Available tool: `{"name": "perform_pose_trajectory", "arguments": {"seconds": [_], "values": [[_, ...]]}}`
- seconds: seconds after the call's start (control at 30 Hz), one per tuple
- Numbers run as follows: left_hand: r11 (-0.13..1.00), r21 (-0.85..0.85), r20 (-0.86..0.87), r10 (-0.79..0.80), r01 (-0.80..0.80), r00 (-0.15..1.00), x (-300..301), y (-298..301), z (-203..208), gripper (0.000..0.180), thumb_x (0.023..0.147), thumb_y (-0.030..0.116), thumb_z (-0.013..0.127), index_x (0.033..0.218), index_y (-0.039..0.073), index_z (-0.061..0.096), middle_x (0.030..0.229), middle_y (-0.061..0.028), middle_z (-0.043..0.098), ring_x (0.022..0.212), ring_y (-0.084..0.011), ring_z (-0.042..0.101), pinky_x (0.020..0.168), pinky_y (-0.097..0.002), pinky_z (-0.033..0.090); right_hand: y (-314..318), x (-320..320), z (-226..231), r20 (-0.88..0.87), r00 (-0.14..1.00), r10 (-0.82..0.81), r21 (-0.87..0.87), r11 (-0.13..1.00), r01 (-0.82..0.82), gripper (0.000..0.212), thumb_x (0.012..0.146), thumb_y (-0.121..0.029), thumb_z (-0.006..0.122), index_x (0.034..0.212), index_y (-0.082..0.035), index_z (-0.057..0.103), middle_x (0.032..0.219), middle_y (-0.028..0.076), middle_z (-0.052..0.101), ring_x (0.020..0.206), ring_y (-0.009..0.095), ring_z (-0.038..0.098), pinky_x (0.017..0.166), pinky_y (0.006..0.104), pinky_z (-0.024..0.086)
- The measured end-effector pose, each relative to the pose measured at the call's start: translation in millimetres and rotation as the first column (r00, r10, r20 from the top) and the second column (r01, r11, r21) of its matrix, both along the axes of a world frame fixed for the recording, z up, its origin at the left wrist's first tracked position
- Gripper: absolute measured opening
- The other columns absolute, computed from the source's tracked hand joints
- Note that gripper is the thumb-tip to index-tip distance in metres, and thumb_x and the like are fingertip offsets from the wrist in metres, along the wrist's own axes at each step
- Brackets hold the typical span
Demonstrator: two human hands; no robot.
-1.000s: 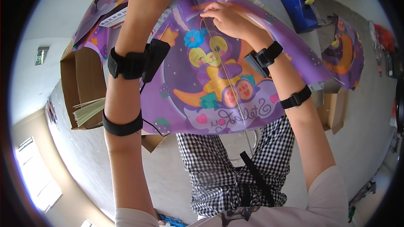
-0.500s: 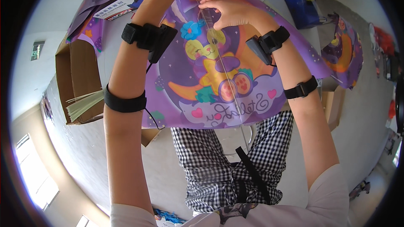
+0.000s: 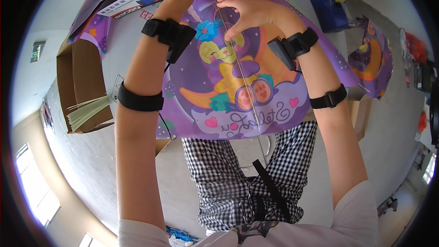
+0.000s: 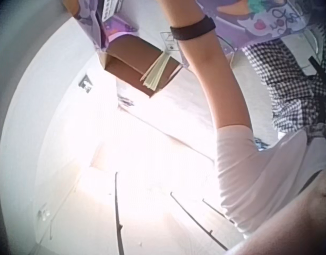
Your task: Assembling a purple decorative kite using tape and strings on a work surface.
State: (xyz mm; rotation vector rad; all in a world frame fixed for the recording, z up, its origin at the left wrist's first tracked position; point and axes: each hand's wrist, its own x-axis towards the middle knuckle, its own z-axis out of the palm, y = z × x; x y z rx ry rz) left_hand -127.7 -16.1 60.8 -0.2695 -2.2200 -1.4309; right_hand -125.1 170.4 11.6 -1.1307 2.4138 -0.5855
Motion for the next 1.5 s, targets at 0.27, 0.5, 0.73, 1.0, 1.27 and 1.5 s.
{"name": "perform_pose_trajectory", "arguments": {"seconds": [0.27,0.5,0.73,1.0,1.27,1.5], "values": [[0.997,0.073,0.061,0.0,-0.005,0.998,6,4,-4,0.026,0.091,0.002,0.055,0.115,0.003,0.045,0.105,-0.0087,0.056,0.098,-0.0185,0.057,0.087,-0.0289,0.047,-2,6,-9,-0.221,0.975,-0.007,-0.147,0.989,-0.026,0.085,0.057,-0.05,0.082,0.123,-0.001,0.06,0.136,0.011,0.053,0.125,0.028,0.051,0.104,0.0349,0.041],[0.966,-0.26,0.03,0.014,-0.005,0.999,7,4,-11,0.032,0.087,0.007,0.061,0.117,0.004,0.049,0.114,-0.0104,0.066,0.106,-0.0203,0.063,0.074,-0.0286,0.047,-1,9,4,-0.127,0.991,-0.03,-0.172,0.985,0.008,0.086,0.058,-0.045,0.084,0.124,0.003,0.058,0.137,0.014,0.051,0.127,0.027,0.047,0.107,0.0369,0.037],[0.952,-0.307,-0.133,-0.046,0.003,0.99,28,7,-10,0.03,0.083,0.004,0.061,0.111,0.002,0.05,0.106,-0.0154,0.065,0.102,-0.0353,0.061,0.087,-0.0396,0.048,0,9,-1,-0.03,0.999,-0.037,-0.222,0.975,0.029,0.087,0.059,-0.045,0.084,0.127,0.002,0.057,0.141,0.011,0.048,0.133,0.026,0.041,0.112,0.0371,0.033],[0.998,-0.061,-0.063,0.022,-0.026,0.998,42,13,-15,0.027,0.086,0.001,0.059,0.111,0.002,0.048,0.11,-0.0126,0.064,0.105,-0.0234,0.061,0.096,-0.0349,0.044,2,11,3,-0.005,0.998,-0.062,-0.203,0.977,0.059,0.089,0.062,-0.05,0.083,0.129,0.002,0.055,0.14,0.011,0.049,0.134,0.026,0.04,0.113,0.0379,0.031],[0.999,-0.027,-0.061,0.025,-0.027,0.998,41,10,-18,0.028,0.087,0.001,0.06,0.112,0.003,0.048,0.112,-0.0106,0.064,0.106,-0.0183,0.059,0.097,-0.0329,0.043,5,-1,-8,0.443,0.884,-0.151,-0.426,0.832,0.356,0.072,0.079,-0.046,0.078,0.131,-0.005,0.051,0.128,0.014,0.058,0.115,0.021,0.058,0.091,0.033,0.05],[1.0,-0.026,-0.052,0.007,-0.008,0.999,40,10,-18,0.029,0.086,0.0,0.06,0.113,0.003,0.047,0.112,-0.011,0.064,0.106,-0.0186,0.059,0.097,-0.0326,0.043,-36,-37,-1,0.98,0.177,0.085,-0.193,0.253,0.948,0.035,0.076,-0.033,0.084,0.096,-0.008,0.068,0.089,0.003,0.063,0.061,0.005,0.051,0.051,0.0185,0.037]]}}
